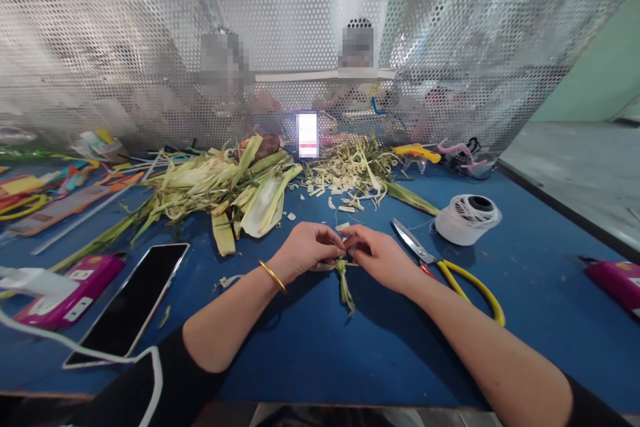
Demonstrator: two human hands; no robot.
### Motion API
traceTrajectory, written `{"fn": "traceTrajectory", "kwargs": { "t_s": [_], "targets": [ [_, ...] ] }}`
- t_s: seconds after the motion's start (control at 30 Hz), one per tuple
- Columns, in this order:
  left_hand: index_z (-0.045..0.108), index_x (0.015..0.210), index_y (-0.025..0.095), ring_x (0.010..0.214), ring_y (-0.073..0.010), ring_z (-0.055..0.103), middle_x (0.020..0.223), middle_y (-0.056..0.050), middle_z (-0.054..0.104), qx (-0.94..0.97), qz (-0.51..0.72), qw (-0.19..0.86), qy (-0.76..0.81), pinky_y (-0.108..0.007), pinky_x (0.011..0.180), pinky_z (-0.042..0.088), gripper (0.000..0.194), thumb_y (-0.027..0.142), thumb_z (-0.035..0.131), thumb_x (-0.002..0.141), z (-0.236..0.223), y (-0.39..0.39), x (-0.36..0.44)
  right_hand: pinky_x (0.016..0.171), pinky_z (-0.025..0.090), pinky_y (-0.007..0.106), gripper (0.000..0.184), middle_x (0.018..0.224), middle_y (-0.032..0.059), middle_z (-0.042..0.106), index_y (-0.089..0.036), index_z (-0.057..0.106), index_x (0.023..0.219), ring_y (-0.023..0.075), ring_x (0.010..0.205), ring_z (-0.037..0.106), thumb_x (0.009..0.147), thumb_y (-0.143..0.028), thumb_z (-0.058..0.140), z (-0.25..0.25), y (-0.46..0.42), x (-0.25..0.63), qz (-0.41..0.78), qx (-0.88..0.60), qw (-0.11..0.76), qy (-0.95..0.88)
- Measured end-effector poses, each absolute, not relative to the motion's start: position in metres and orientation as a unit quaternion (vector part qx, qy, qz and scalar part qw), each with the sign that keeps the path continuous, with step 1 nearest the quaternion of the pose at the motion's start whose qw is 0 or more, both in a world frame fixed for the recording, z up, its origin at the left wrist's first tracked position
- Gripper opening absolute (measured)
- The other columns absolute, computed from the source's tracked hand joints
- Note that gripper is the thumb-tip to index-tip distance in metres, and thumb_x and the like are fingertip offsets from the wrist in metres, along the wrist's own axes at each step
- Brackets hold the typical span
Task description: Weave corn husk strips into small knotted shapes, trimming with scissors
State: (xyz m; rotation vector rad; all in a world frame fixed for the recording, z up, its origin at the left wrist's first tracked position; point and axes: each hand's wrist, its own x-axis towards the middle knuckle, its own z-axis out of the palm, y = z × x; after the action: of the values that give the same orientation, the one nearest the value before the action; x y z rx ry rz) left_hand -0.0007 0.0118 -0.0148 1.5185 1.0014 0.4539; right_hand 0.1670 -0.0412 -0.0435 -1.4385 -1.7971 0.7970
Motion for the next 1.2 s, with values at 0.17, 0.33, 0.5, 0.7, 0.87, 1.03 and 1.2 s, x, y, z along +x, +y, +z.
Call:
{"fn": "traceTrajectory", "kwargs": {
  "t_s": [0.17, 0.33, 0.5, 0.7, 0.87, 1.03, 1.2],
  "targets": [
    [0.068, 0.069, 0.015, 0.05, -0.0075, 0.054, 0.057, 0.002, 0.063, 0.748, 0.215, 0.472, 0.415, -0.017, 0.05, 0.041, 0.009, 0.011, 0.061, 0.066, -0.02, 0.014, 0.0, 0.075, 0.047, 0.03, 0.033, 0.091, 0.002, 0.072, -0.022, 0.056, 0.102, 0.0164, 0.082, 0.065, 0.074, -0.006, 0.049, -0.044, -0.041, 0.168, 0.299, -0.558, 0.343, -0.694],
    [0.069, 0.071, 0.015, 0.054, -0.0082, 0.054, 0.058, 0.003, 0.063, 0.793, 0.24, 0.387, 0.404, -0.017, 0.052, 0.039, 0.013, 0.009, 0.059, 0.067, -0.022, 0.01, 0.001, 0.072, 0.047, 0.028, 0.027, 0.087, 0.0018, 0.07, -0.021, 0.058, 0.098, 0.0154, 0.077, 0.065, 0.075, -0.009, 0.051, -0.046, -0.04, 0.168, 0.3, -0.566, 0.348, -0.685],
    [0.068, 0.069, 0.016, 0.056, -0.0082, 0.055, 0.06, 0.003, 0.063, 0.83, 0.261, 0.324, 0.371, -0.017, 0.055, 0.038, 0.014, 0.007, 0.057, 0.067, -0.023, 0.007, 0.002, 0.071, 0.046, 0.028, 0.025, 0.086, 0.0015, 0.07, -0.021, 0.059, 0.098, 0.0152, 0.077, 0.064, 0.076, -0.01, 0.051, -0.047, -0.039, 0.168, 0.302, -0.566, 0.35, -0.682],
    [0.064, 0.068, 0.018, 0.069, -0.0116, 0.059, 0.071, 0.001, 0.066, 0.856, 0.286, 0.281, 0.325, -0.02, 0.065, 0.041, 0.016, 0.006, 0.053, 0.068, -0.029, 0.006, 0.003, 0.069, 0.047, 0.026, 0.028, 0.083, 0.0008, 0.071, -0.02, 0.064, 0.093, 0.0149, 0.076, 0.063, 0.073, -0.006, 0.049, -0.048, -0.037, 0.169, 0.334, -0.549, 0.367, -0.673],
    [0.062, 0.068, 0.019, 0.072, -0.0128, 0.058, 0.073, 0.0, 0.065, 0.854, 0.306, 0.284, 0.311, -0.022, 0.069, 0.042, 0.019, 0.004, 0.05, 0.067, -0.034, 0.008, 0.005, 0.068, 0.046, 0.026, 0.022, 0.077, 0.0, 0.07, -0.02, 0.069, 0.085, 0.0151, 0.073, 0.062, 0.073, -0.009, 0.055, -0.049, -0.035, 0.17, 0.348, -0.539, 0.378, -0.668],
    [0.061, 0.065, 0.019, 0.072, -0.012, 0.057, 0.076, -0.001, 0.063, 0.853, 0.337, 0.285, 0.279, -0.022, 0.067, 0.042, 0.019, 0.002, 0.05, 0.064, -0.036, 0.011, 0.004, 0.063, 0.044, 0.026, 0.014, 0.077, 0.0009, 0.061, -0.018, 0.072, 0.08, 0.0136, 0.067, 0.057, 0.069, -0.014, 0.063, -0.051, -0.033, 0.172, 0.332, -0.567, 0.405, -0.636],
    [0.062, 0.065, 0.018, 0.07, -0.0116, 0.056, 0.073, 0.0, 0.063, 0.844, 0.345, 0.299, 0.283, -0.022, 0.066, 0.042, 0.021, 0.0, 0.05, 0.062, -0.034, 0.012, 0.004, 0.066, 0.043, 0.026, 0.01, 0.073, -0.0008, 0.056, -0.019, 0.071, 0.074, 0.0137, 0.07, 0.055, 0.069, -0.014, 0.065, -0.051, -0.033, 0.172, 0.323, -0.567, 0.414, -0.635]
  ]
}}
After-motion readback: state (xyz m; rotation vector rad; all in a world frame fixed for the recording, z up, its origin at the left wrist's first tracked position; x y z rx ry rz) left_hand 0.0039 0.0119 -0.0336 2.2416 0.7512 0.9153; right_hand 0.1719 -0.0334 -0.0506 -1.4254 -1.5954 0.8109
